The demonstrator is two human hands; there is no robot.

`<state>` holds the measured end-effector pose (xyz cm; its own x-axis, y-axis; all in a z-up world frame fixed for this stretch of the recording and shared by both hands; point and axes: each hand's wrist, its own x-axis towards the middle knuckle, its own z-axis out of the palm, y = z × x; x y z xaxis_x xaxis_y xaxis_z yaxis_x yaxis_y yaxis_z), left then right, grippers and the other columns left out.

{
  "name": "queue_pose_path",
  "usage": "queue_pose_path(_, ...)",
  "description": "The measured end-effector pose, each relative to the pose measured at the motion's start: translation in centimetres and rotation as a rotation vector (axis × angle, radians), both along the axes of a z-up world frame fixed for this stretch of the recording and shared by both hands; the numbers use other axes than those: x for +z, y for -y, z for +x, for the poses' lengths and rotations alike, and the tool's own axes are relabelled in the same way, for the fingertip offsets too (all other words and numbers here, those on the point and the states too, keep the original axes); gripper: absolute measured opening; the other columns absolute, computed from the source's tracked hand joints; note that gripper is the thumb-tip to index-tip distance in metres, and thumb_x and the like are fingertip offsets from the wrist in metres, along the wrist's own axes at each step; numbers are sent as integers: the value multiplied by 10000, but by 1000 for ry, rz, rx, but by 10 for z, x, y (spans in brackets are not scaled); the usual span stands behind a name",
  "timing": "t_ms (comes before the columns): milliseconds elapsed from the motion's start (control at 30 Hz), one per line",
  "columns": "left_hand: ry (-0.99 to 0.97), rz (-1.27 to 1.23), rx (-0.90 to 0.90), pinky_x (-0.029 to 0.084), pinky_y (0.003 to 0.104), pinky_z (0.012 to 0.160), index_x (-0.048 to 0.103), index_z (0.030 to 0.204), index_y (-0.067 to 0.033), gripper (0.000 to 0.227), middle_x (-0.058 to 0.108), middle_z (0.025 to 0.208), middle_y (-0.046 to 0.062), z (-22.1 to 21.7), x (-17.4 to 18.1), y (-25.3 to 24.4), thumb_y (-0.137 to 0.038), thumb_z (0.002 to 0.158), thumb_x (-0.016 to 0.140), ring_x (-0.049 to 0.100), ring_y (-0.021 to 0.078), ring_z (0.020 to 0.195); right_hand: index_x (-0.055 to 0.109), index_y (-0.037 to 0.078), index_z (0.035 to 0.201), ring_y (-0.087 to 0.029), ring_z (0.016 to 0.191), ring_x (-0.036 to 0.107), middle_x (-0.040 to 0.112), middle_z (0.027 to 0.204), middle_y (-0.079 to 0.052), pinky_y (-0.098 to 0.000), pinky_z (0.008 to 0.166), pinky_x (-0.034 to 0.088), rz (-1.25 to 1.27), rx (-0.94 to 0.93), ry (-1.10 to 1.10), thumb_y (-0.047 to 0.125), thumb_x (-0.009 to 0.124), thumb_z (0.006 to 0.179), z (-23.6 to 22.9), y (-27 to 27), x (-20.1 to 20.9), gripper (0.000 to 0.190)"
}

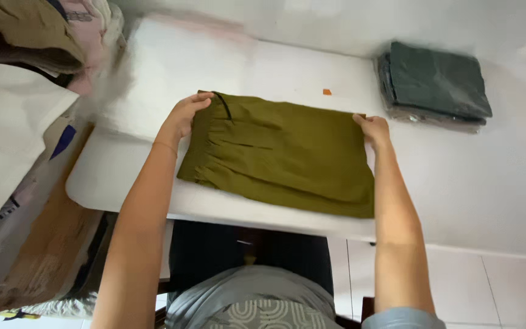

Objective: The person picks up an olive-green garment from a pile of laundry, spreads it out on a white table, folds it into a rectangle, and then places it into a clear plastic bag.

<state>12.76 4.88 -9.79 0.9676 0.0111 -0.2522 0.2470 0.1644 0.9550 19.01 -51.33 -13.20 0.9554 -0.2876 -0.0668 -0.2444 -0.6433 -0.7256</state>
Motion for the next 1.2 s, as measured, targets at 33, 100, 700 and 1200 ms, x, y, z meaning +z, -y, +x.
queue_pose_path(33,-21,-36,-8,588,423,951,668,1368,-174,453,668,1334,155,5,-1,-2,-303,953,799,668,297,1213,688,-81,1221,-425,949,717,692,1053,-306,-471,733,595,17,-51,34,503,859,885,14,0,-12,696)
queue_pose_path(100,-50,-72,-17,584,440,954,677,1370,-153,457,668,1331,182,3,3,0,-317,959,792,659,329,1228,715,-72,1178,-442,1021,700,697,1061,-299,-491,795,586,34,-103,60,520,928,809,24,-1,-28,729)
queue_pose_path(700,157,594,89,105,511,1226,533,1523,-345,579,448,1593,-10,41,-42,-2,-244,990,737,281,262,1540,722,-32,1105,-466,1064,656,659,1017,-228,-487,825,565,-245,-65,281,339,783,965,25,-16,-5,401)
queue_pose_path(1200,271,1312,197,530,457,914,624,1204,-89,277,444,1220,193,47,-33,27,-265,1008,711,453,389,1234,672,142,1079,-383,1069,636,632,1051,-106,-545,895,481,-560,-55,165,313,794,906,25,-25,-10,273)
